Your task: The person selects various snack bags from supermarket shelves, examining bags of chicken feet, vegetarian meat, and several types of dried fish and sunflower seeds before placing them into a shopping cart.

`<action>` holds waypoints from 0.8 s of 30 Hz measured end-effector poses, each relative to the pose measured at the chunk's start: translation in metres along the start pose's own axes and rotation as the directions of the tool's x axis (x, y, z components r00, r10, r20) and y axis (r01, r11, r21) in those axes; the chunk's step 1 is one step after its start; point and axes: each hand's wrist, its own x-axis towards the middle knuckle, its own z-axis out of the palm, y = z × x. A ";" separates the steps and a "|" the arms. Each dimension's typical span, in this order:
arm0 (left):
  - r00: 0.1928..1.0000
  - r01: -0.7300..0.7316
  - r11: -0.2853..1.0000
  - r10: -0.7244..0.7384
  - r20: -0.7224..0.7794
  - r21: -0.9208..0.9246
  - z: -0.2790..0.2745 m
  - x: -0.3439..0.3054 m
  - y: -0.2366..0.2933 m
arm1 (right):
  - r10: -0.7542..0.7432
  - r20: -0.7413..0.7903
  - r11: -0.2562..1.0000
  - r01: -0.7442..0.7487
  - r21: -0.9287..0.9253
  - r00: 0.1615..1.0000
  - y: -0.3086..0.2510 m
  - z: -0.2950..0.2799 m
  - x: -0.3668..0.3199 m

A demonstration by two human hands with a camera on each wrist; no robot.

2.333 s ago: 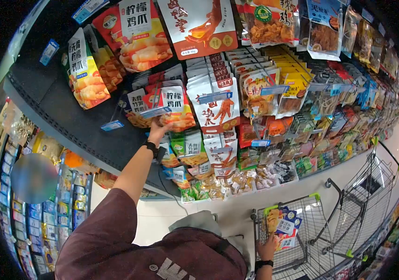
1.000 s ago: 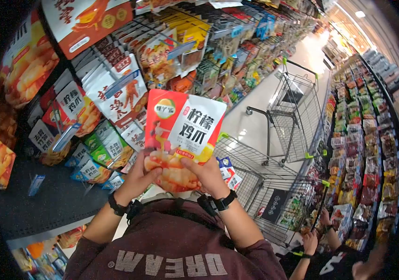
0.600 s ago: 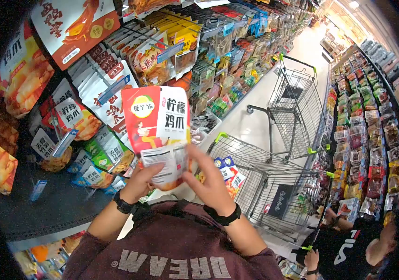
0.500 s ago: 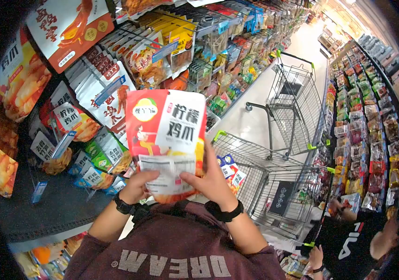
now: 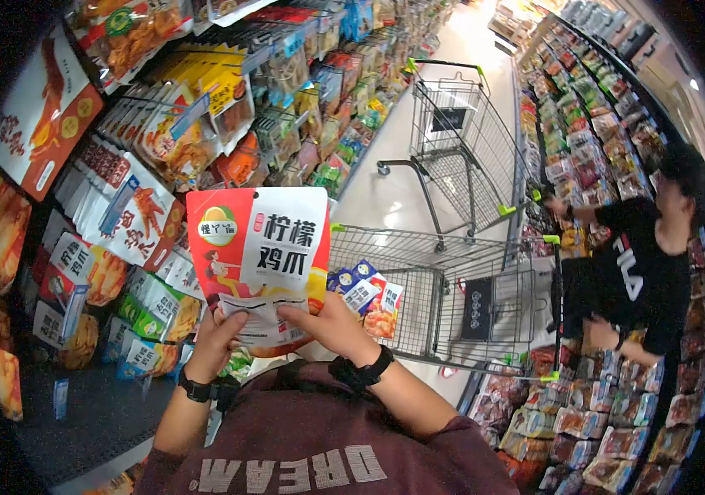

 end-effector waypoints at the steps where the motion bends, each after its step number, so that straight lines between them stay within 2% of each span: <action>1: 0.997 -0.068 0.990 0.072 -0.031 0.127 0.004 0.002 0.002 | -0.020 -0.024 1.000 0.020 0.016 1.000 0.003 0.000 -0.001; 2: 0.988 -0.131 0.959 0.149 -0.052 0.253 0.007 0.005 0.002 | -0.020 -0.037 1.000 0.021 0.019 0.999 0.006 0.001 -0.002; 3: 0.983 -0.137 0.948 0.165 -0.076 0.286 0.006 0.009 0.000 | -0.024 -0.036 0.999 0.025 0.030 0.999 0.007 0.004 -0.002; 7: 0.996 -0.056 0.978 0.069 -0.059 0.199 0.006 0.013 -0.001 | -0.071 -0.039 0.997 0.072 0.018 0.997 0.014 0.003 -0.005; 10: 0.993 -0.050 0.976 0.071 -0.090 0.214 0.009 0.015 -0.001 | 0.000 -0.053 1.000 -0.001 -0.024 0.999 0.002 -0.001 -0.009; 11: 0.996 -0.063 0.983 0.073 -0.046 0.175 0.012 0.017 0.003 | -0.020 -0.056 0.993 0.027 0.112 0.998 0.004 0.001 -0.009; 12: 0.997 -0.076 0.979 0.080 -0.015 0.190 0.007 0.021 0.000 | -0.020 -0.038 0.992 0.025 0.122 0.999 0.006 0.001 -0.008; 15: 0.999 -0.046 0.973 0.047 0.003 0.227 0.008 0.029 0.004 | -0.009 -0.139 1.000 0.013 0.026 0.990 0.009 0.001 -0.009; 16: 0.992 -0.103 0.953 0.119 -0.037 0.286 0.011 0.032 0.005 | -0.012 -0.134 1.000 0.015 0.027 0.991 0.010 0.004 -0.007; 17: 0.979 -0.158 0.925 0.192 -0.068 0.344 0.014 0.035 0.005 | -0.054 -0.222 0.996 0.036 -0.087 0.974 0.010 0.007 -0.006; 18: 0.979 -0.160 0.925 0.194 -0.067 0.345 0.014 0.037 0.001 | -0.104 -0.306 0.979 0.043 -0.202 0.946 0.010 0.010 -0.005; 20: 0.898 -0.275 0.682 0.434 -0.071 0.678 0.013 0.041 -0.012 | -0.120 -0.338 0.986 0.072 -0.151 0.933 0.010 0.015 -0.002; 21: 0.903 -0.379 0.657 0.416 0.105 0.652 0.012 0.042 -0.012 | -0.186 -0.285 0.927 0.073 -0.367 0.940 0.009 0.017 -0.003; 22: 0.901 -0.382 0.654 0.422 0.105 0.653 0.013 0.042 -0.009 | -0.236 -0.217 0.823 0.077 -0.563 0.947 0.008 0.019 -0.003; 23: 0.896 -0.419 0.672 0.417 0.156 0.610 0.020 0.038 0.000 | -0.238 -0.211 0.823 0.082 -0.563 0.948 0.004 0.019 0.000; 24: 0.888 -0.451 0.690 0.413 0.204 0.566 0.022 0.036 0.006 | -0.286 -0.062 0.791 0.199 -0.578 0.956 -0.001 0.017 0.002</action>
